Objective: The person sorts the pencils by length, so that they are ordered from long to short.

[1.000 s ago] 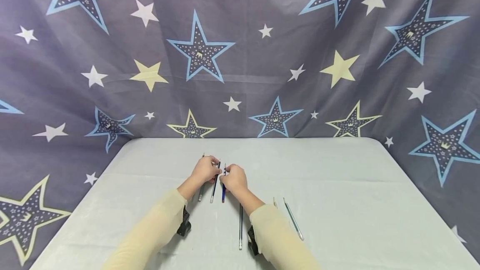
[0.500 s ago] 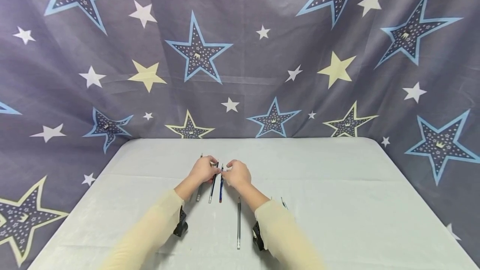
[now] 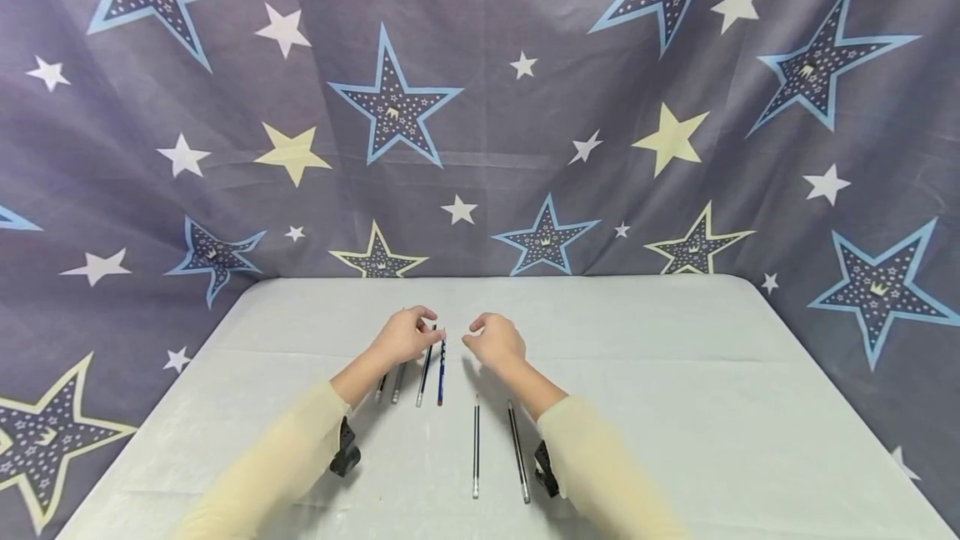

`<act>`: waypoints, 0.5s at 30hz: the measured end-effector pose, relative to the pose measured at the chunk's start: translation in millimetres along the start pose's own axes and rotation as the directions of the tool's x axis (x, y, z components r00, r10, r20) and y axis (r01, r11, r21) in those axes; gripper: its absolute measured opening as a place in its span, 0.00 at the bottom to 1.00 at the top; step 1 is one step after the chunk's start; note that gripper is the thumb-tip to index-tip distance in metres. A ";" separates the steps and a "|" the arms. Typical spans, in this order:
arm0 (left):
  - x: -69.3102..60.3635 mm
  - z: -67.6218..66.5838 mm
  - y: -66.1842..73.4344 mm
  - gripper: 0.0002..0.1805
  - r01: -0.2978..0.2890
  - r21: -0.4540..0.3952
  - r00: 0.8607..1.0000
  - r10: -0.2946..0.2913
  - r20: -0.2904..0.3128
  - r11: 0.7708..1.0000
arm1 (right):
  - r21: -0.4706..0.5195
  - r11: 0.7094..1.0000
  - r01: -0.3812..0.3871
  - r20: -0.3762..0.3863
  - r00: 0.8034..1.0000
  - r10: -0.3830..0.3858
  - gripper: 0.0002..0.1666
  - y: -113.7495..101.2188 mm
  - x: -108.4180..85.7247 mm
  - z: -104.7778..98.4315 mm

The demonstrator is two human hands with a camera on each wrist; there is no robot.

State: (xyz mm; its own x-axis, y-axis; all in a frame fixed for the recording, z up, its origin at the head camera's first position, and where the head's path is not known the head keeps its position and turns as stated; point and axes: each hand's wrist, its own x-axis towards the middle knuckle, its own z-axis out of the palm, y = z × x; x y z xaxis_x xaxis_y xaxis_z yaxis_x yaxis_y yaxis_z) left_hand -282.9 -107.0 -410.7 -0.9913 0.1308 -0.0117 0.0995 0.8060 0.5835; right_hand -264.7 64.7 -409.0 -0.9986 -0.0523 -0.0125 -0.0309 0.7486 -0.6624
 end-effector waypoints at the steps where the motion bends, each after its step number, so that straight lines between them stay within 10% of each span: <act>1: -1.7 -0.3 1.4 0.23 -0.014 -0.004 1.000 0.014 -0.002 1.000 | -0.002 1.000 0.000 0.001 1.000 0.000 0.13 1.1 -0.7 -2.2; 15: -26.9 8.8 20.6 0.24 -0.078 -0.148 0.989 0.095 0.112 0.986 | -0.027 0.999 0.024 0.020 1.000 -0.024 0.12 20.5 -16.6 -22.5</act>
State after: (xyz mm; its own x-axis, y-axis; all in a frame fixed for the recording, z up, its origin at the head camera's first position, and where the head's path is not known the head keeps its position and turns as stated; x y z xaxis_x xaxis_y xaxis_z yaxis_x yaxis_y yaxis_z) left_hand -253.4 -88.8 -405.5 -0.9616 0.2704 -0.0467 0.1628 0.6993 0.6961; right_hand -249.8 95.7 -405.5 -0.9965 -0.0833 -0.0120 -0.0562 0.7648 -0.6418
